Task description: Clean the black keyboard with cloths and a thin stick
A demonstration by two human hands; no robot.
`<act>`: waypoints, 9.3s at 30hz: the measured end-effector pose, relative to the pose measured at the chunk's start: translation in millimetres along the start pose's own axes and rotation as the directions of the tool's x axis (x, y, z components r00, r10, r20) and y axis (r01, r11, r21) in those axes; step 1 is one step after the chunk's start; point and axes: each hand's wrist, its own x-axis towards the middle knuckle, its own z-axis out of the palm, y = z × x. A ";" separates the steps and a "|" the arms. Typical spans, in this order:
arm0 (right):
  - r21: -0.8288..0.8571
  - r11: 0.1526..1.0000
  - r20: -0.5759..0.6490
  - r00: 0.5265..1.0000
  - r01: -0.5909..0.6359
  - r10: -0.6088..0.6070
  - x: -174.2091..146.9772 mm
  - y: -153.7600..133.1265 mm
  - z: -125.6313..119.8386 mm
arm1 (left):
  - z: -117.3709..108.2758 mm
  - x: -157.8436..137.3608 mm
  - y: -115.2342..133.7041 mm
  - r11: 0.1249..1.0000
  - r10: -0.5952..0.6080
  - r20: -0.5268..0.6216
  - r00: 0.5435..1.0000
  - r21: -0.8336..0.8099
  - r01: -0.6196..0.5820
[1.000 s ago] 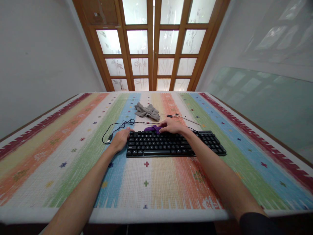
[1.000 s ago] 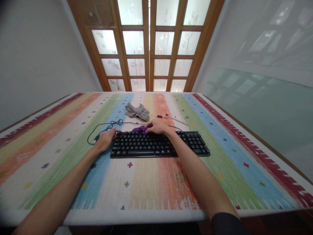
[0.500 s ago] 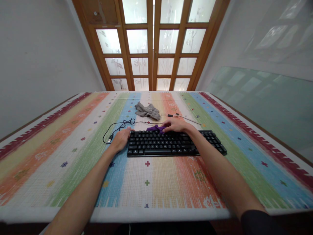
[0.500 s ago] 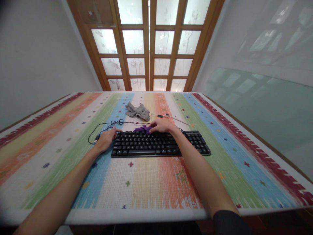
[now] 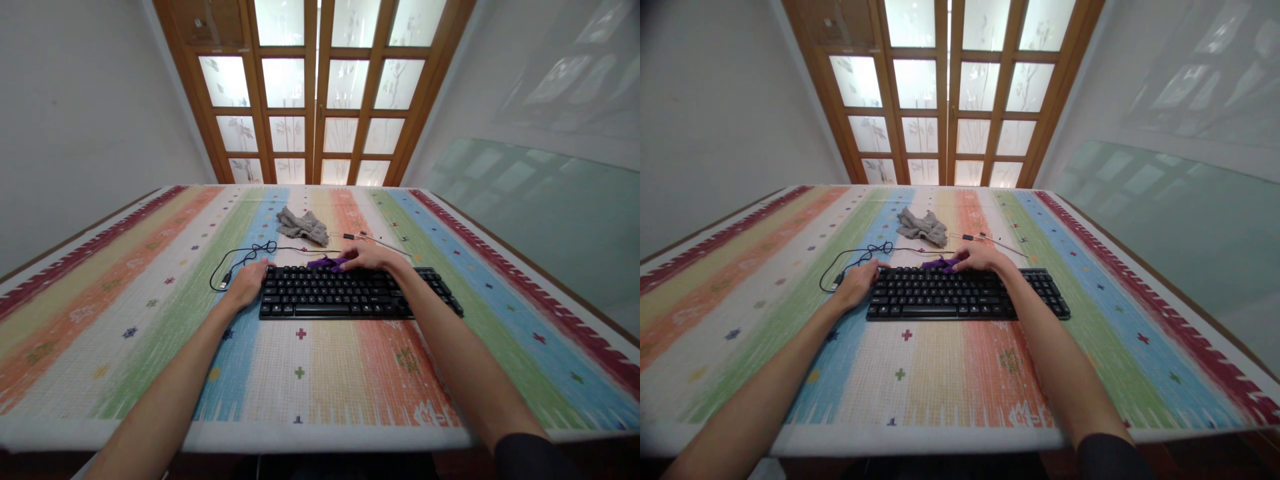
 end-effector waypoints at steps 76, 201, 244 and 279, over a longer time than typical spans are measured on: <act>-0.236 0.970 -0.270 0.963 -0.053 -0.013 -21.7 16.7 16.4 | -1.5 -0.4 4.0 0.995 0.003 0.013 1.000 0.099 -0.005; -0.136 0.979 -0.327 0.940 -0.149 0.098 -80.3 59.5 -4.6 | -1.4 -0.4 6.3 0.994 -0.003 0.030 1.000 0.111 0.000; 0.032 0.957 -0.394 0.877 -0.287 0.276 -91.0 77.9 -13.4 | -2.1 -2.2 11.1 0.991 -0.020 0.034 0.999 0.135 0.016; 0.008 0.936 -0.378 0.866 -0.351 0.327 -77.3 91.8 -20.7 | -0.8 -1.0 7.0 0.992 -0.016 0.042 0.999 0.129 0.010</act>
